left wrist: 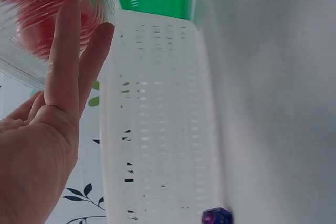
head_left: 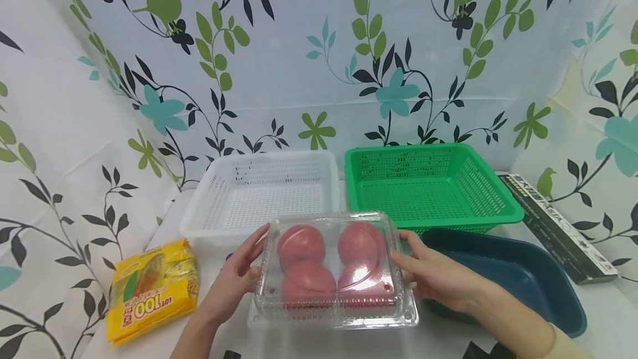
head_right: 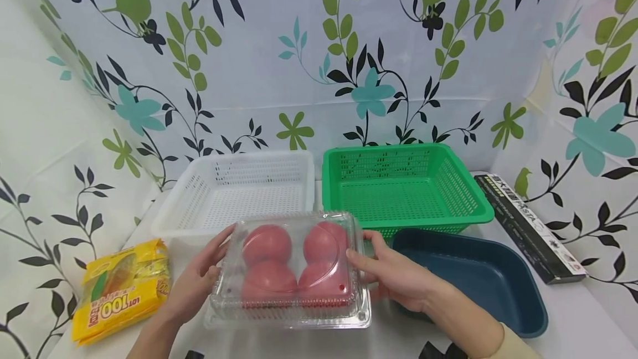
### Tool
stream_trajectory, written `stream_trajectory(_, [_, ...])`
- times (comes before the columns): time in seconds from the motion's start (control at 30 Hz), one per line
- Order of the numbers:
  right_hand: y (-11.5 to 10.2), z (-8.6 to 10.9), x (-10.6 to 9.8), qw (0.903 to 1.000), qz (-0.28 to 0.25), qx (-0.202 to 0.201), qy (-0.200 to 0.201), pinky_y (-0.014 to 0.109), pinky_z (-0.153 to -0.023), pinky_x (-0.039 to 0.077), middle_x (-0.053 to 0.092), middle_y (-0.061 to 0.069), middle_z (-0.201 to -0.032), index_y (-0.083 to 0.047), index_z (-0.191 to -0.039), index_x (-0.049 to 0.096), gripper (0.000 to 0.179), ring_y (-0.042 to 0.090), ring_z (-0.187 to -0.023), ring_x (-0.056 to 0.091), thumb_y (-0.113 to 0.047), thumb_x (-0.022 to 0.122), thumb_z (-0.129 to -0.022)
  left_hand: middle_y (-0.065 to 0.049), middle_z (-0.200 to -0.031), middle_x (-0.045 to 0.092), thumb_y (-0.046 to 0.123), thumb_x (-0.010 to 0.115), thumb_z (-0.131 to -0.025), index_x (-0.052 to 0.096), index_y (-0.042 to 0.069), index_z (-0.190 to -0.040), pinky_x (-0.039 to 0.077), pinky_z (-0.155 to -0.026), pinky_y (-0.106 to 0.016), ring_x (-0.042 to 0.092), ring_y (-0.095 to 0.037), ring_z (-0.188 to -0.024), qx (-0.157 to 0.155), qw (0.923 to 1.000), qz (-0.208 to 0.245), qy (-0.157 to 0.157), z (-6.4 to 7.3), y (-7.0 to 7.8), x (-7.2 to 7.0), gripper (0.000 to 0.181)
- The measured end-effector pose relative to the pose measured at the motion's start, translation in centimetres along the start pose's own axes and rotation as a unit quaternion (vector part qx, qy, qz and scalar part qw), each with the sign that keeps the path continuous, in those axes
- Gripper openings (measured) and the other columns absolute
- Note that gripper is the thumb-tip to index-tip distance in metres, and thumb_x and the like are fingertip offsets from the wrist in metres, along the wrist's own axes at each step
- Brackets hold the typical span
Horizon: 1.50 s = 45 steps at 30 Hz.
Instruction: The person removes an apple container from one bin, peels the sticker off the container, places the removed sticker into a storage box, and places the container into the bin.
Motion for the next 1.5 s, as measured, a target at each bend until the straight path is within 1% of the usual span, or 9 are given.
stream_trajectory(0.13, [-1.4,-0.2,-0.3,0.9995,0.020,-0.002,0.023,0.053,-0.091,0.055,0.052,0.023,-0.126,-0.014,-0.156,0.002,0.073,0.034,-0.106,0.064,-0.031,0.051,-0.106,-0.018,-0.161,0.030,0.048,0.064,-0.096,0.028,0.023,-0.161,0.061,-0.079,-0.044,0.053,-0.023,-0.130,0.031,0.9995,-0.007,0.007,-0.7,1.1,0.0,0.078])
stream_trajectory(0.23, [-2.2,-0.6,-0.5,0.9985,0.036,-0.002,0.042,0.053,-0.093,0.055,0.048,0.024,-0.131,-0.015,-0.156,0.003,0.075,0.032,-0.108,0.062,-0.032,0.055,-0.104,-0.018,-0.161,0.031,0.050,0.064,-0.095,0.028,0.022,-0.161,0.061,-0.079,-0.042,0.057,-0.013,-0.123,0.049,0.9987,-0.010,0.013,-1.2,1.8,0.0,0.080])
stream_trajectory(0.4, [-2.9,-1.7,-1.1,0.9967,0.041,-0.011,0.070,0.053,-0.094,0.054,0.043,0.024,-0.135,-0.015,-0.156,0.008,0.076,0.034,-0.112,0.059,-0.030,0.057,-0.101,-0.017,-0.162,0.030,0.052,0.064,-0.095,0.026,0.020,-0.161,0.060,-0.081,-0.040,0.060,-0.013,-0.120,0.056,0.9982,-0.006,0.019,-2.0,2.3,-0.1,0.083])
stream_trajectory(0.63, [-3.3,-3.1,-1.7,0.9947,0.021,-0.028,0.097,0.047,-0.092,0.054,0.042,0.022,-0.134,-0.014,-0.153,0.016,0.070,0.036,-0.117,0.050,-0.028,0.056,-0.097,-0.014,-0.163,0.030,0.046,0.061,-0.099,0.025,0.020,-0.162,0.059,-0.084,-0.041,0.056,-0.011,-0.125,0.064,0.9971,0.004,0.041,-2.7,2.4,-0.1,0.077])
stream_trajectory(0.87, [-4.2,-4.3,-1.9,0.9936,0.004,-0.044,0.104,0.043,-0.089,0.055,0.046,0.018,-0.130,-0.012,-0.153,0.017,0.071,0.031,-0.113,0.052,-0.029,0.055,-0.096,-0.010,-0.161,0.034,0.023,0.046,-0.108,0.027,0.020,-0.161,0.057,-0.089,-0.036,0.055,-0.011,-0.125,0.038,0.9941,0.008,0.101,-2.6,2.3,-0.2,0.056])
stream_trajectory(1.03, [-4.9,-5.2,-2.2,0.9938,-0.003,-0.058,0.095,0.040,-0.087,0.055,0.049,0.015,-0.127,-0.011,-0.154,0.016,0.071,0.025,-0.108,0.056,-0.030,0.053,-0.096,-0.009,-0.158,0.038,0.024,0.041,-0.109,0.029,0.019,-0.160,0.056,-0.090,-0.031,0.060,-0.016,-0.118,0.021,0.9890,0.004,0.146,-2.0,2.1,-0.6,0.052])
stream_trajectory(1.2, [-5.8,-6.4,-2.3,0.9927,0.001,-0.066,0.101,0.042,-0.088,0.056,0.043,0.017,-0.135,-0.011,-0.155,0.014,0.073,0.028,-0.112,0.053,-0.032,0.052,-0.096,-0.005,-0.152,0.045,0.034,0.043,-0.109,0.034,0.020,-0.156,0.055,-0.091,-0.028,0.063,-0.019,-0.117,0.004,0.9781,0.030,0.206,-1.4,1.5,-1.3,0.050])
stream_trajectory(1.37, [-6.5,-7.9,-2.3,0.9919,-0.009,-0.064,0.109,0.044,-0.090,0.056,0.040,0.019,-0.138,-0.012,-0.154,0.015,0.073,0.033,-0.115,0.050,-0.032,0.054,-0.096,-0.008,-0.144,0.053,0.036,0.047,-0.108,0.043,0.017,-0.148,0.056,-0.090,-0.029,0.065,-0.022,-0.112,0.010,0.9568,0.078,0.280,-1.1,0.4,-2.0,0.044])
stream_trajectory(1.5, [-7.2,-9.0,-1.9,0.9912,-0.019,-0.062,0.115,0.046,-0.090,0.056,0.041,0.019,-0.138,-0.014,-0.154,0.018,0.072,0.034,-0.116,0.049,-0.033,0.056,-0.096,-0.011,-0.134,0.057,0.030,0.047,-0.109,0.049,0.011,-0.141,0.056,-0.089,-0.032,0.068,-0.023,-0.104,0.023,0.9352,0.122,0.332,-0.9,-0.6,-2.5,0.038])
Point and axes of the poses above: each hand's wrist, its own z-axis away from the middle knuckle, its own x-axis out of the palm, y = z × x, the point moved 4 cm from there along -z, towards the middle knuckle
